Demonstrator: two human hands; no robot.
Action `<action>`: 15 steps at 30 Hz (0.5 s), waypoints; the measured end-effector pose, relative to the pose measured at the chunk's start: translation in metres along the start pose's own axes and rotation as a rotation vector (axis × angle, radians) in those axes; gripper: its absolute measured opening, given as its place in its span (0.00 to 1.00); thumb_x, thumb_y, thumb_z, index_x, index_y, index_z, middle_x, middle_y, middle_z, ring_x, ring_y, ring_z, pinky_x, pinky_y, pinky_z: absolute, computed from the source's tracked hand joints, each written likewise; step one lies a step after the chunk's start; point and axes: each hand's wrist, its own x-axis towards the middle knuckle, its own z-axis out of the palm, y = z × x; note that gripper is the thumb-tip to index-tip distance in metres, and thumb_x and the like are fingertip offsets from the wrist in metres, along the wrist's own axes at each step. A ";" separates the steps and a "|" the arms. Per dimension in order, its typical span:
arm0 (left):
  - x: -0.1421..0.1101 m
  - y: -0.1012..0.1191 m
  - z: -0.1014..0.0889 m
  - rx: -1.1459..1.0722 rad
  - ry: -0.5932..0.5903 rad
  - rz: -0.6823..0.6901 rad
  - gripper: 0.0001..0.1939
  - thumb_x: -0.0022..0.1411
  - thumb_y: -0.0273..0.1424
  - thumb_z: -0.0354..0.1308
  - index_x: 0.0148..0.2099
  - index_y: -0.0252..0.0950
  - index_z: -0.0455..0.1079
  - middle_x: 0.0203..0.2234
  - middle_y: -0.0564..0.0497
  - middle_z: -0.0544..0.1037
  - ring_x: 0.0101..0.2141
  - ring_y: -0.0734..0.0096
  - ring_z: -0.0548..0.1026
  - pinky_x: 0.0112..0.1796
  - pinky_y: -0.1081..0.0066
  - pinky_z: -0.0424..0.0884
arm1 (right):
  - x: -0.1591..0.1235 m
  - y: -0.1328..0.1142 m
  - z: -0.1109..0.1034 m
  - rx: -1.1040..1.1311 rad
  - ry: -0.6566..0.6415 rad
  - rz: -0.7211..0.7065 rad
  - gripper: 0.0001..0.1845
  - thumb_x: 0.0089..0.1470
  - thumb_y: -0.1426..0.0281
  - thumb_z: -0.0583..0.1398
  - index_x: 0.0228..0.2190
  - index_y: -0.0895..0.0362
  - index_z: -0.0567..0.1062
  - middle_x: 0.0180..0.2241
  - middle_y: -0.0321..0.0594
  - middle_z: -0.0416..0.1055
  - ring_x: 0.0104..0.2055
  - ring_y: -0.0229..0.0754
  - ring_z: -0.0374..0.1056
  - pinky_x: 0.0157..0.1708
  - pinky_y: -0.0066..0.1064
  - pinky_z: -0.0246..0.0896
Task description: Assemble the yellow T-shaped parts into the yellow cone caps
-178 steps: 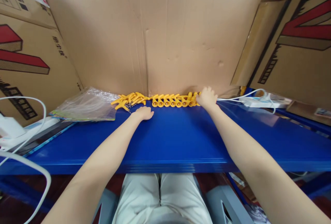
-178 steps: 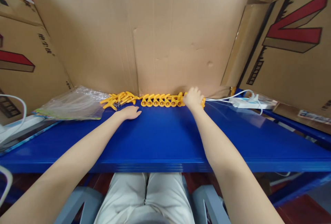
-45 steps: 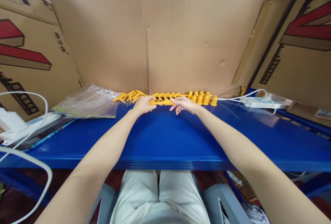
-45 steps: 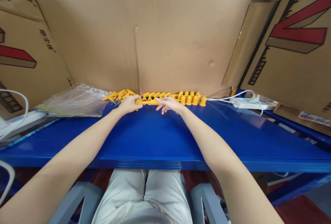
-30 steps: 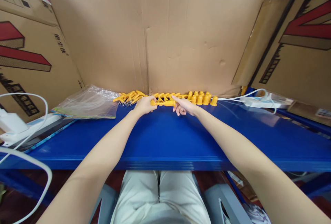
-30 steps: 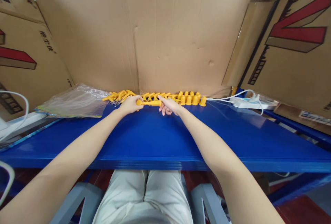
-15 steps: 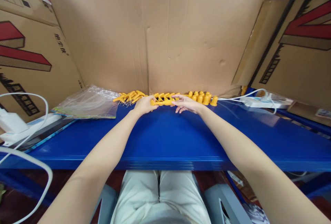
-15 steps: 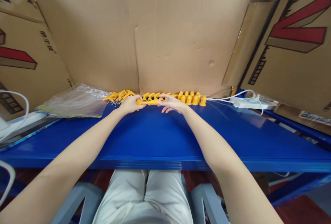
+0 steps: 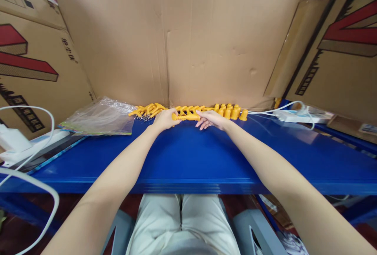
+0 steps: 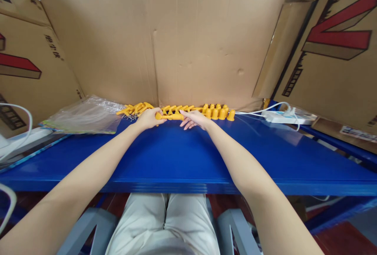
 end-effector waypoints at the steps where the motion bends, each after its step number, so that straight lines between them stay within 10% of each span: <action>1: 0.000 0.000 0.000 -0.009 -0.006 0.001 0.16 0.52 0.42 0.61 0.41 0.40 0.72 0.25 0.54 0.77 0.31 0.66 0.75 0.30 0.72 0.62 | 0.000 0.000 0.000 -0.004 -0.004 0.007 0.20 0.61 0.55 0.55 0.32 0.60 0.72 0.26 0.46 0.78 0.21 0.36 0.72 0.19 0.22 0.65; 15: 0.000 0.002 -0.001 -0.011 -0.024 -0.005 0.17 0.52 0.43 0.61 0.42 0.40 0.72 0.26 0.54 0.78 0.32 0.66 0.75 0.32 0.71 0.63 | -0.002 -0.003 0.002 -0.058 -0.001 0.086 0.31 0.61 0.47 0.49 0.27 0.62 0.72 0.20 0.46 0.74 0.16 0.36 0.68 0.13 0.22 0.58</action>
